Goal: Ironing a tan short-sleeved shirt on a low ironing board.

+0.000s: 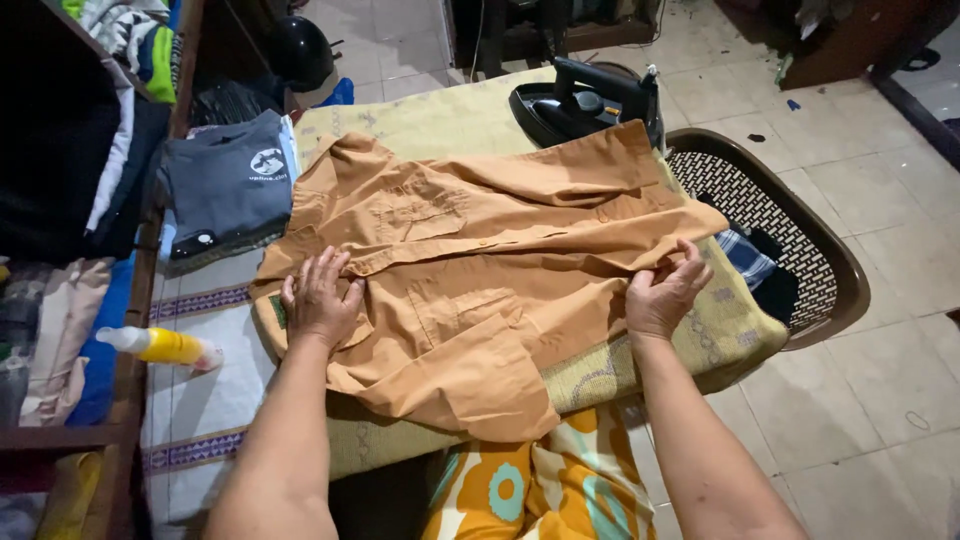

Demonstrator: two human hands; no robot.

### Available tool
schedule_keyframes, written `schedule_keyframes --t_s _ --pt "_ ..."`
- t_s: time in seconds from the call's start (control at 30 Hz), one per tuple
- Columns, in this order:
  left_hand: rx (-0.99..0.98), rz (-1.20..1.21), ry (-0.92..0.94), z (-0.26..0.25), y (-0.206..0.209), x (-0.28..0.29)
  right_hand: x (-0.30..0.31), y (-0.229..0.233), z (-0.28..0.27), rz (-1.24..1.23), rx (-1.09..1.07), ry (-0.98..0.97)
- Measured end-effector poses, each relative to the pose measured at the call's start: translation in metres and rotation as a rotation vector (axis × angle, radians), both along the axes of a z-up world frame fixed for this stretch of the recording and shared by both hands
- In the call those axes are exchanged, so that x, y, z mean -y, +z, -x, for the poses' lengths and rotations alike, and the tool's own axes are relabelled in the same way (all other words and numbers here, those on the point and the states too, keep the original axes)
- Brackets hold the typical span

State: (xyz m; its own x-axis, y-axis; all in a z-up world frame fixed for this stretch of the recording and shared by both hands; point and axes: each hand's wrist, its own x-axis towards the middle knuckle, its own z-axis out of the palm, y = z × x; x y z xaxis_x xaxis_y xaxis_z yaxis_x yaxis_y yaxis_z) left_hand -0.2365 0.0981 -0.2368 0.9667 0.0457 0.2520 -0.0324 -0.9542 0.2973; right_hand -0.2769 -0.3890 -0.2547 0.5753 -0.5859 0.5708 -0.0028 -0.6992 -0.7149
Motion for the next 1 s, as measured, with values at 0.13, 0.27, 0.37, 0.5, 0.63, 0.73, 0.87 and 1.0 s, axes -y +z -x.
schedule_keyframes --t_s 0.13,0.27,0.37,0.5,0.63,0.73,0.87,1.0 --pt "0.037 -0.007 -0.015 -0.003 -0.005 -0.003 0.0 0.0 0.0 0.025 0.033 -0.005" --pt "0.058 -0.008 -0.046 0.001 0.001 0.001 -0.002 0.003 -0.002 -0.052 0.008 0.004" --pt "0.053 -0.005 -0.047 0.0 0.004 0.002 -0.003 0.005 -0.004 -0.042 0.008 0.007" --pt "0.053 -0.013 -0.046 -0.002 -0.002 -0.002 -0.006 0.005 -0.003 -0.015 -0.02 -0.019" --pt "0.014 -0.01 -0.045 -0.002 -0.001 -0.003 -0.007 0.008 -0.003 0.005 -0.041 -0.029" --pt "0.027 0.013 -0.03 -0.003 -0.009 -0.003 -0.003 0.004 -0.003 0.071 -0.035 -0.034" --pt "0.126 0.086 -0.048 0.007 0.005 -0.007 0.011 -0.014 -0.006 0.207 -0.063 -0.028" --pt "0.126 0.096 -0.122 0.021 0.014 -0.009 0.005 -0.006 -0.004 0.165 -0.084 -0.027"
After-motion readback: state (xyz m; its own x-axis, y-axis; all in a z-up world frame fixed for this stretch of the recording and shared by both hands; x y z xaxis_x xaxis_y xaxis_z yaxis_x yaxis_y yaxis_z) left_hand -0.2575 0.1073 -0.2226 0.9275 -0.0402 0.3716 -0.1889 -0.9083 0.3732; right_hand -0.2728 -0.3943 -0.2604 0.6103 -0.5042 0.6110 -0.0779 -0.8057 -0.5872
